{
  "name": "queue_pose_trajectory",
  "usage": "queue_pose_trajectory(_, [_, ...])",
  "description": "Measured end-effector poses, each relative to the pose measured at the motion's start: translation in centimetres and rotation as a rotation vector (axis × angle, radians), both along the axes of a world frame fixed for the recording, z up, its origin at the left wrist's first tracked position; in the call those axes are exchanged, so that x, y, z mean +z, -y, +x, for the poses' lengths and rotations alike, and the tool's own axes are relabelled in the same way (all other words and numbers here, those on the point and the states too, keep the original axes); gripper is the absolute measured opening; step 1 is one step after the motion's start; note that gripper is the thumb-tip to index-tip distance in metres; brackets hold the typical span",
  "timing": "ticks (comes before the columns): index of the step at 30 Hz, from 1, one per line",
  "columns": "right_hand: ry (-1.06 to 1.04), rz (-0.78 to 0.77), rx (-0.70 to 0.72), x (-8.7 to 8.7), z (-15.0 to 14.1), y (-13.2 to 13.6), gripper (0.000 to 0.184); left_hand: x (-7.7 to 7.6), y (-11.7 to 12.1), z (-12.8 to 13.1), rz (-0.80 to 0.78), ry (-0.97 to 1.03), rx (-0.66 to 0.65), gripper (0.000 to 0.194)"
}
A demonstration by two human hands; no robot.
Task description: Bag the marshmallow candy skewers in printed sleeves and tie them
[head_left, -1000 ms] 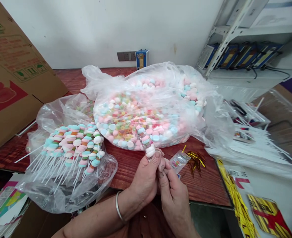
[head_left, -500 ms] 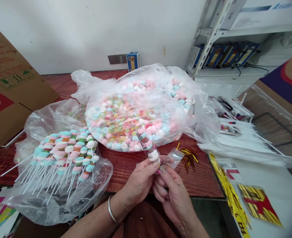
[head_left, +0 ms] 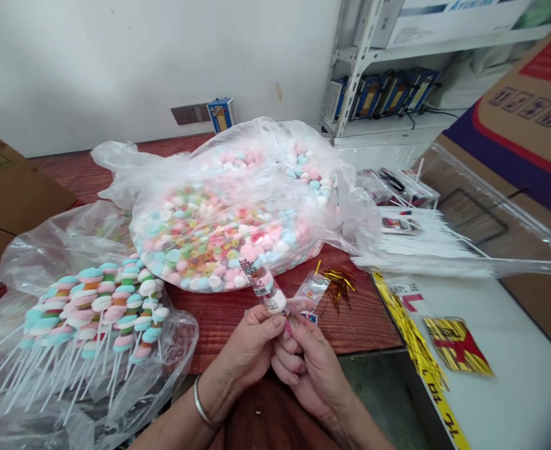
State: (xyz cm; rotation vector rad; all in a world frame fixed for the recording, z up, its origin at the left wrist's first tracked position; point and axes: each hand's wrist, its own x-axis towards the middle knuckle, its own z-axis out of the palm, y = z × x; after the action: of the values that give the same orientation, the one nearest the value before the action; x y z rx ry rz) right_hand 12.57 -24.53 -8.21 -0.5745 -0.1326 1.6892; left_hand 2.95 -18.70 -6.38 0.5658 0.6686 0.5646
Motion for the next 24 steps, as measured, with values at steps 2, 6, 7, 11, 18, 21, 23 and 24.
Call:
queue_pose_trajectory(2, [-0.047,0.023,0.069,-0.1,0.1,0.1,0.031,-0.2,-0.2,0.0,0.021,0.014,0.008,0.047])
queue_pose_trajectory(6, [0.254,0.028,-0.03,-0.6,0.4,0.2,0.028,-0.5,-0.2,0.4,0.118,-0.093,0.097,0.031])
queue_pose_trajectory(7, [0.32,0.021,-0.085,-0.8,0.4,0.2,0.029,-0.6,-0.2,0.6,0.154,-0.133,0.122,0.029])
queue_pose_trajectory(11, [0.113,-0.041,-0.169,-1.2,-0.1,0.4,0.029,-0.7,0.2,0.7,0.122,-0.213,0.048,0.033])
queue_pose_trajectory(18, [0.276,0.072,-0.01,-1.3,0.8,0.4,0.027,-1.1,-0.1,0.6,0.035,-0.149,0.053,0.032])
queue_pose_trajectory(21, [1.072,0.158,-0.034,-1.1,4.0,0.1,0.021,-1.1,-1.2,0.0,0.2,-0.191,0.223,0.029])
queue_pose_trajectory(23, [1.522,0.085,-0.078,-1.1,6.7,0.1,0.017,-1.2,-1.9,-1.0,0.278,-0.25,0.332,0.027])
queue_pose_trajectory(24, [1.707,0.002,-0.072,-1.2,8.0,0.1,0.017,-1.2,-2.1,-1.6,0.293,-0.283,0.365,0.027])
